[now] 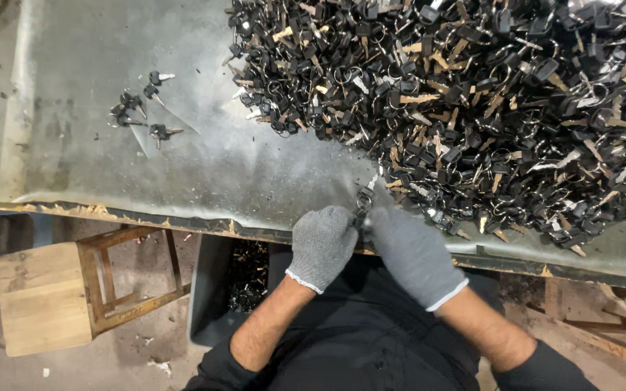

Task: The person, wearing gloves, picks keys one at a time from a large pile of keys on a workbench and places selected keys onto a separate growing pile on the left side of the bench, continuing this sorting cycle throughout the episode.

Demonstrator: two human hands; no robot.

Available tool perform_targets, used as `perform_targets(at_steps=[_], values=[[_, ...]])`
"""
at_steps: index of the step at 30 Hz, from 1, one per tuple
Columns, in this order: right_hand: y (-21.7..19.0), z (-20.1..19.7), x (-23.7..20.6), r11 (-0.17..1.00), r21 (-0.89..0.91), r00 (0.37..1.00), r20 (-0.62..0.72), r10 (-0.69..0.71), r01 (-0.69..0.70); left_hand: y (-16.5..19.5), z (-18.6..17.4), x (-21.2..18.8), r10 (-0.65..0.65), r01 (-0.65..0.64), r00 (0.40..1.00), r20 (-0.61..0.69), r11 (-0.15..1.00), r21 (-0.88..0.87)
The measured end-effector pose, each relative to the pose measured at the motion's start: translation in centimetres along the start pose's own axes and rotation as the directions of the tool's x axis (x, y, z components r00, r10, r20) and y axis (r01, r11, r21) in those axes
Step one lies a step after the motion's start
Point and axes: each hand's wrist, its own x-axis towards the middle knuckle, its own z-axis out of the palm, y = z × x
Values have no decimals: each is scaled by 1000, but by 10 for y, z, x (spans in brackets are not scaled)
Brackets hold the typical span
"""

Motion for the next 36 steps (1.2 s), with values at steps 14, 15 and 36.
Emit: perform_targets(at_steps=[14,15,36], values=[[7,7,6,997,-38,997,46,-64,66,7,-10,7,9,-18,997,81,994,109],[10,7,4,995,75,997,40,-69,66,10,-14,8,-10,-4,994,107,992,129],[11,3,-31,969,233,989,102,-104,78,-15,-34,41,150,-99,982,116,927,-362]])
